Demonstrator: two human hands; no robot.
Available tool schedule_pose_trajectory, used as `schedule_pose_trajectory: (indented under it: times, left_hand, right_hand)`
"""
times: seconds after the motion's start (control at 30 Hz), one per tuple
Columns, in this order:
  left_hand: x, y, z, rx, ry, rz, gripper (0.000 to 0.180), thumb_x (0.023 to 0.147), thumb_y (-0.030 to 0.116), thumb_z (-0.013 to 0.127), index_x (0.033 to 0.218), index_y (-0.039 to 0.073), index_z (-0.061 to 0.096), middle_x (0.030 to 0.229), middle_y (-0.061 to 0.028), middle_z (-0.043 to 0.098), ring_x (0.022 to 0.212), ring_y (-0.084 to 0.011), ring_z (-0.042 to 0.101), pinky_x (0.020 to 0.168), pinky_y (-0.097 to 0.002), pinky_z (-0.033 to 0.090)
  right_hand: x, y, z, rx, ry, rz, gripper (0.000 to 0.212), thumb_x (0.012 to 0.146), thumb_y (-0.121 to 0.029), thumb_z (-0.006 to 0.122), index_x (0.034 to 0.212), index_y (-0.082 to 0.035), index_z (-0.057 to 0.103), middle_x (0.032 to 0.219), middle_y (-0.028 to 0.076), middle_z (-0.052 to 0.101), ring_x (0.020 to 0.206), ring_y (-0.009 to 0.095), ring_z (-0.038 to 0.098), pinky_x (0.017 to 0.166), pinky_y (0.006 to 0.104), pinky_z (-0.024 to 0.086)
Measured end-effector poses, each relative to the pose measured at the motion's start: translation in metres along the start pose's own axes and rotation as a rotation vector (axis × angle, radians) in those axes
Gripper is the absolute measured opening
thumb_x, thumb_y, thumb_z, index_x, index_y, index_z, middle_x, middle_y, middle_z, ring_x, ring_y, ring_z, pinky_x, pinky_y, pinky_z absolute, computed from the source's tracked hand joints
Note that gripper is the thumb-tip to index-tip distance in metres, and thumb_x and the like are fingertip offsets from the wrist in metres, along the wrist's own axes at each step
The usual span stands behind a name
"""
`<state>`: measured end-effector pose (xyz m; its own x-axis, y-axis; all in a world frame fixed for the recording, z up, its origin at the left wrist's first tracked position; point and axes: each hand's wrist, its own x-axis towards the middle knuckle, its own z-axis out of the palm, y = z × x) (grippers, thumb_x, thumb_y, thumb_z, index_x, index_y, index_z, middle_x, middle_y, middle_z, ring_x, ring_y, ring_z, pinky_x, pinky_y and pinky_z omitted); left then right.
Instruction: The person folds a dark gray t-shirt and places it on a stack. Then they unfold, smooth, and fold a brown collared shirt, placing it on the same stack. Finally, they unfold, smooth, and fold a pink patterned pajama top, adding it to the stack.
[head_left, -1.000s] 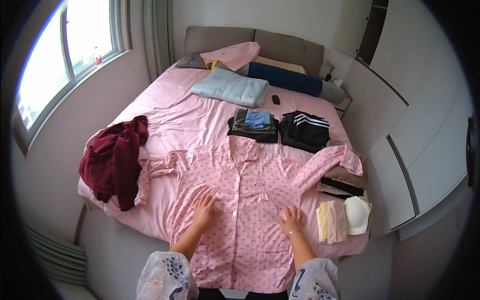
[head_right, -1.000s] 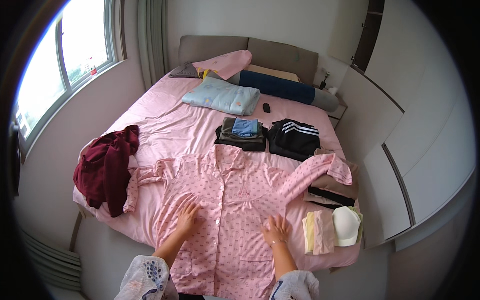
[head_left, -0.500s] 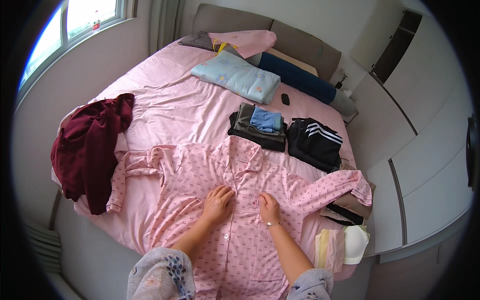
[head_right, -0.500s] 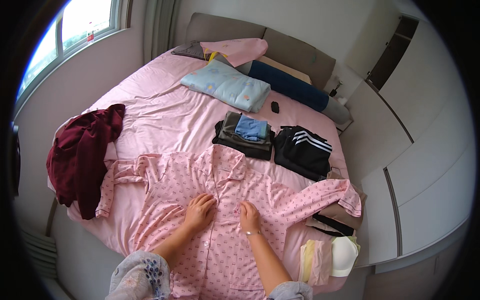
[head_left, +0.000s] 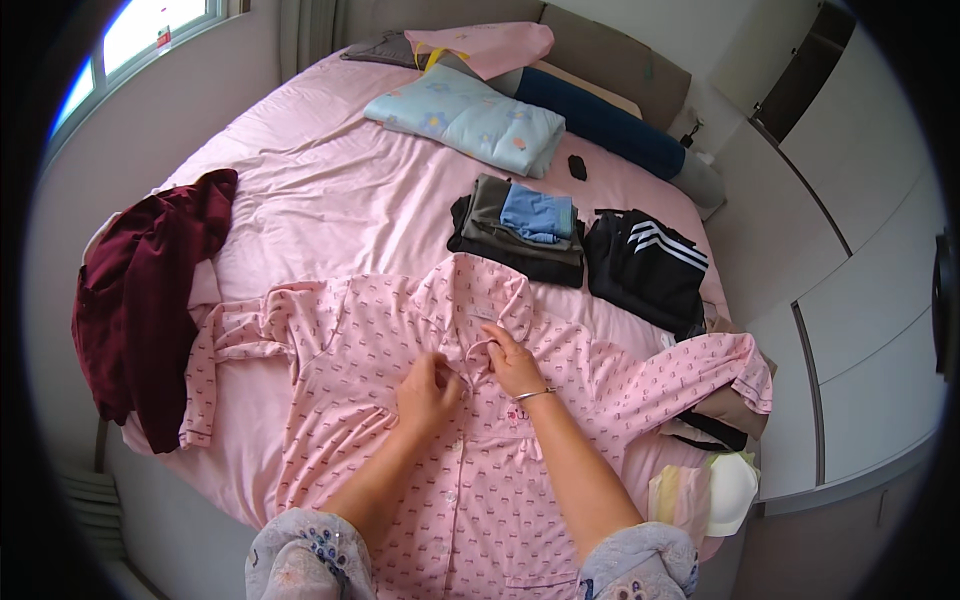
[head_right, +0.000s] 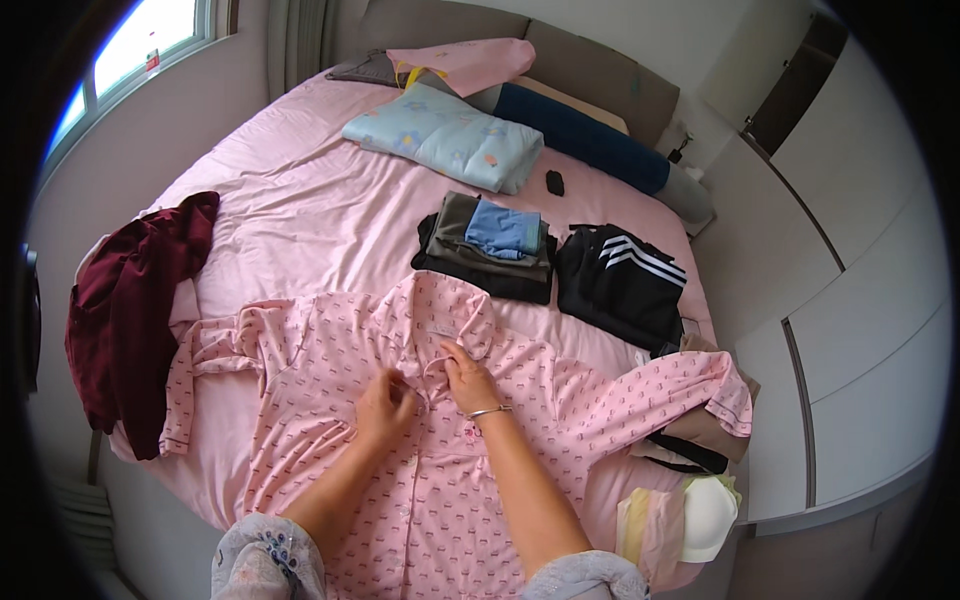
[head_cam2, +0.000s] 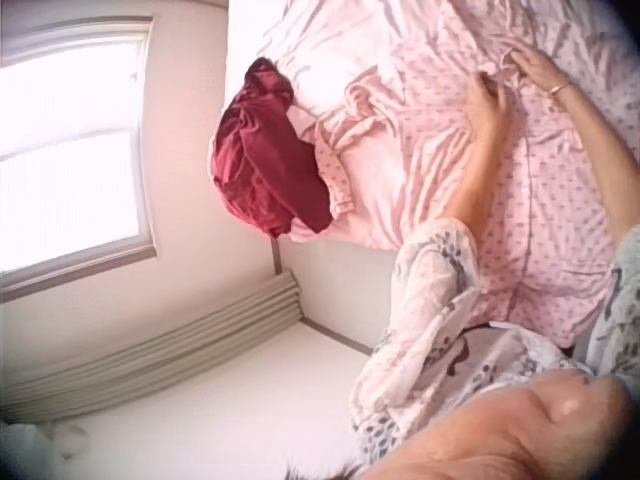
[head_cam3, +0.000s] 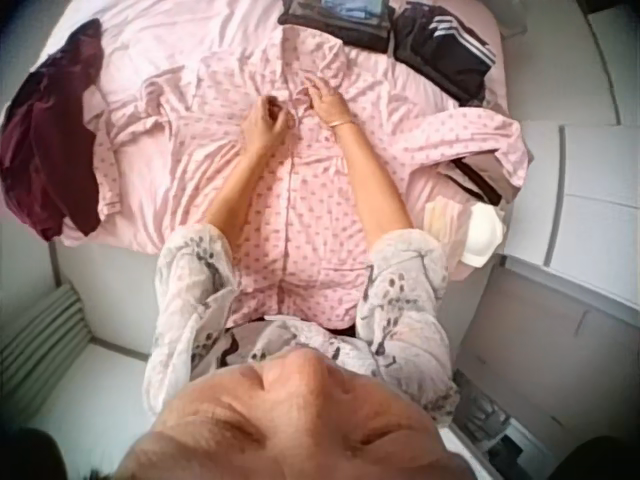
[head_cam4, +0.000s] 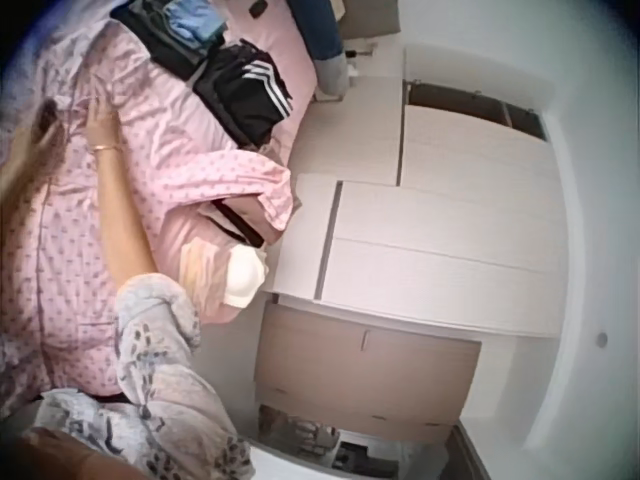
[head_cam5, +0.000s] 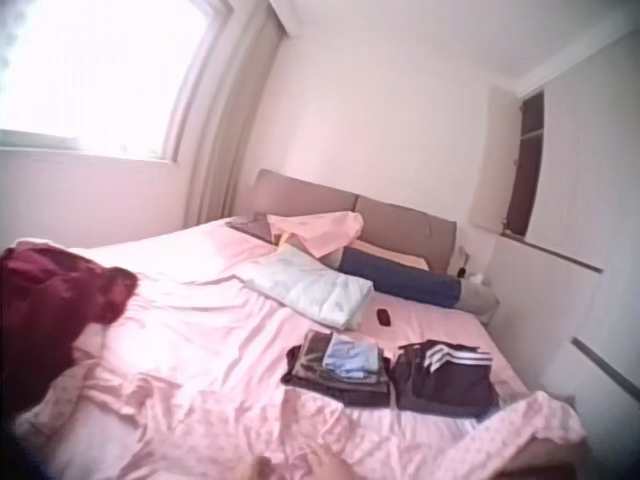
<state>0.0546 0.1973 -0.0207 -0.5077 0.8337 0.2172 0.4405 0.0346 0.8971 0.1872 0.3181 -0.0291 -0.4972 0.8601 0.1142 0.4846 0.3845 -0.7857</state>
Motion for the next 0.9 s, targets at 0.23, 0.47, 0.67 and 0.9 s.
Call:
schedule_pose_trajectory:
  times: [0.23,0.47,0.67,0.9]
  left_hand:
    - [0.035,-0.018,0.010,-0.476,-0.201,-0.262,0.039,0.080,0.005,0.059,0.115,0.003,0.043,0.069,-0.0011,0.050,0.060,-0.0069,0.046,0.053,-0.0218,0.038]
    - [0.039,-0.012,0.001,-0.726,-0.227,-0.276,0.048,0.082,0.001,0.057,0.127,0.005,0.039,0.069,0.0015,0.047,0.058,-0.0041,0.045,0.051,-0.0178,0.037]
    - [0.033,-0.005,0.005,-0.705,-0.130,-0.179,0.062,0.079,-0.004,0.057,0.135,0.010,0.033,0.076,0.0015,0.047,0.060,-0.0032,0.044,0.053,-0.0169,0.037]
    - [0.033,-0.002,0.001,-0.101,-0.362,0.155,0.037,0.074,-0.001,0.064,0.109,0.008,0.061,0.086,-0.0022,0.046,0.063,-0.0069,0.045,0.056,-0.0204,0.038]
  right_hand:
    - [-0.001,0.024,0.004,0.220,0.068,0.282,0.029,0.089,-0.029,0.056,0.089,0.000,0.059,0.068,0.007,0.060,0.056,0.013,0.056,0.053,0.0281,0.045]
    - [-0.016,0.004,0.005,0.852,0.251,0.229,0.020,0.080,0.001,0.059,0.099,0.000,0.052,0.078,0.003,0.059,0.065,0.008,0.055,0.058,0.0196,0.046]
    - [-0.020,-0.004,-0.002,0.985,0.281,0.224,0.044,0.080,0.006,0.058,0.118,-0.002,0.037,0.083,0.009,0.059,0.071,0.009,0.058,0.066,0.0213,0.049]
    - [-0.027,-0.014,-0.001,0.594,0.216,0.183,0.080,0.078,0.003,0.061,0.140,-0.005,0.010,0.066,0.003,0.057,0.056,0.007,0.053,0.053,0.0196,0.043]
